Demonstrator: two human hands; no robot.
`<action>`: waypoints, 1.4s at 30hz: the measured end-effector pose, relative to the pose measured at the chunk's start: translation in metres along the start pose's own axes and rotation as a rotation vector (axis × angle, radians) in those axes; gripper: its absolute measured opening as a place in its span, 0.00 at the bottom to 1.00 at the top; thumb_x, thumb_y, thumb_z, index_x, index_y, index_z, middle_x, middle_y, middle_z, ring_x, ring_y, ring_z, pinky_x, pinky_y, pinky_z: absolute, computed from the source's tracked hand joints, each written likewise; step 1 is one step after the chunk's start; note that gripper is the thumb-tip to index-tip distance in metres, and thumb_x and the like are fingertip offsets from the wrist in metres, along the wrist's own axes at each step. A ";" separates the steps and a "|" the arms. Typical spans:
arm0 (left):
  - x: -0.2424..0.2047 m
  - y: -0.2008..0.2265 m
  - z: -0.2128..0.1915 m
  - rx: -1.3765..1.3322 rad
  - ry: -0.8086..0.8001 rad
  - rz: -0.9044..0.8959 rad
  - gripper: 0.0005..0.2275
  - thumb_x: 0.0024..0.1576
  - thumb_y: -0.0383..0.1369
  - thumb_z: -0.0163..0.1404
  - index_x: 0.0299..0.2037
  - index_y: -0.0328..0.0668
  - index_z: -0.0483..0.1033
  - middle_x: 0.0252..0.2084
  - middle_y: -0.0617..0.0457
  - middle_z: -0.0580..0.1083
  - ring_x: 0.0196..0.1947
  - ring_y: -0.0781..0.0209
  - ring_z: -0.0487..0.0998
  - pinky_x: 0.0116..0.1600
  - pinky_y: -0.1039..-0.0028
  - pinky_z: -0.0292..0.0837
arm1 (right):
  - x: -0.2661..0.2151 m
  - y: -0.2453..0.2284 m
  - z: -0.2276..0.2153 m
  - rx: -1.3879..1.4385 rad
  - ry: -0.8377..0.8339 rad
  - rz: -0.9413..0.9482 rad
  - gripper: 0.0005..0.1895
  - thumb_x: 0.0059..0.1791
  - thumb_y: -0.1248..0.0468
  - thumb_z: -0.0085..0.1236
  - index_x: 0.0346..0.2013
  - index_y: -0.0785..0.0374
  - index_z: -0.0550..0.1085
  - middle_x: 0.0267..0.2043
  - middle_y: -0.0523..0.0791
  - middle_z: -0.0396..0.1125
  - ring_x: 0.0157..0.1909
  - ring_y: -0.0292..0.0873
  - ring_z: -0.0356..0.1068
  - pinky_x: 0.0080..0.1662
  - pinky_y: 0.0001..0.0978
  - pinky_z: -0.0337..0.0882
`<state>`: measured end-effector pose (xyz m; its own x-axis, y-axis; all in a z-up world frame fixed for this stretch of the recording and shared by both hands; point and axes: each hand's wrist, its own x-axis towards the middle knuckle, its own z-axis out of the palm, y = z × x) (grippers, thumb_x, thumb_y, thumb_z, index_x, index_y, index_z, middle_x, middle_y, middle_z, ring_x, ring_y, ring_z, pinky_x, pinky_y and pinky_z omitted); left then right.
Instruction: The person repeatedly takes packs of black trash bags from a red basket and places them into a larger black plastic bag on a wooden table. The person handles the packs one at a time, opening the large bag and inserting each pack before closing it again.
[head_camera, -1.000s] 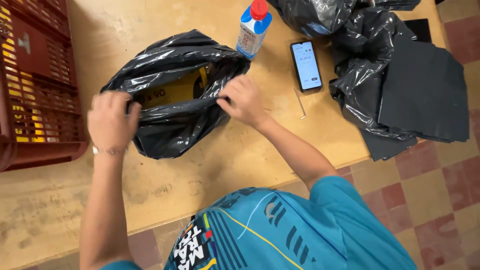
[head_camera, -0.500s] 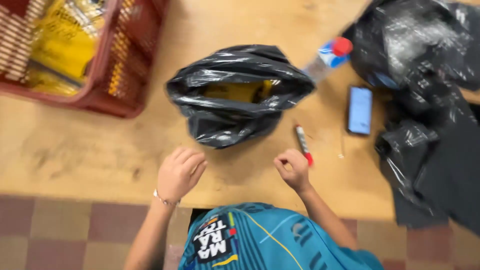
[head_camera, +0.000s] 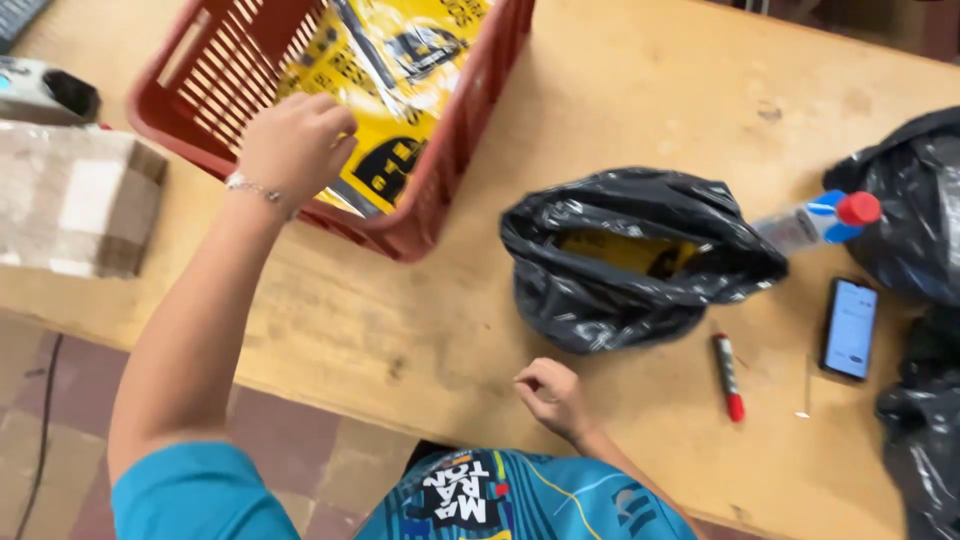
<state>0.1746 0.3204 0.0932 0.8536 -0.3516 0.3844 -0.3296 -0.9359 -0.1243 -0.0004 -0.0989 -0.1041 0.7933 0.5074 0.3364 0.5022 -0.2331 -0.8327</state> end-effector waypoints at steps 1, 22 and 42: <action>0.014 -0.014 0.010 -0.010 -0.287 -0.076 0.06 0.66 0.32 0.49 0.39 0.45 0.80 0.36 0.56 0.77 0.34 0.63 0.76 0.33 0.75 0.76 | 0.005 0.007 0.019 -0.019 0.018 0.042 0.04 0.48 0.68 0.60 0.28 0.58 0.75 0.26 0.42 0.69 0.29 0.42 0.67 0.37 0.31 0.66; 0.122 -0.077 0.260 0.003 -0.588 0.357 0.15 0.65 0.42 0.42 0.55 0.42 0.71 0.47 0.46 0.74 0.44 0.48 0.74 0.36 0.63 0.77 | 0.022 0.091 0.127 -0.694 0.067 0.385 0.16 0.45 0.50 0.60 0.22 0.53 0.65 0.25 0.41 0.60 0.32 0.48 0.63 0.35 0.42 0.62; 0.113 -0.059 0.208 -0.592 -0.882 0.329 0.13 0.52 0.41 0.51 0.41 0.43 0.81 0.44 0.47 0.79 0.41 0.46 0.80 0.47 0.56 0.75 | 0.026 0.085 0.125 -0.742 0.045 0.375 0.20 0.45 0.49 0.58 0.20 0.54 0.62 0.24 0.43 0.58 0.31 0.48 0.61 0.34 0.43 0.61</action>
<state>0.3747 0.3320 -0.0467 0.5998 -0.6923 -0.4013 -0.5323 -0.7196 0.4458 0.0201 -0.0013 -0.2212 0.9583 0.2572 0.1243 0.2856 -0.8744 -0.3922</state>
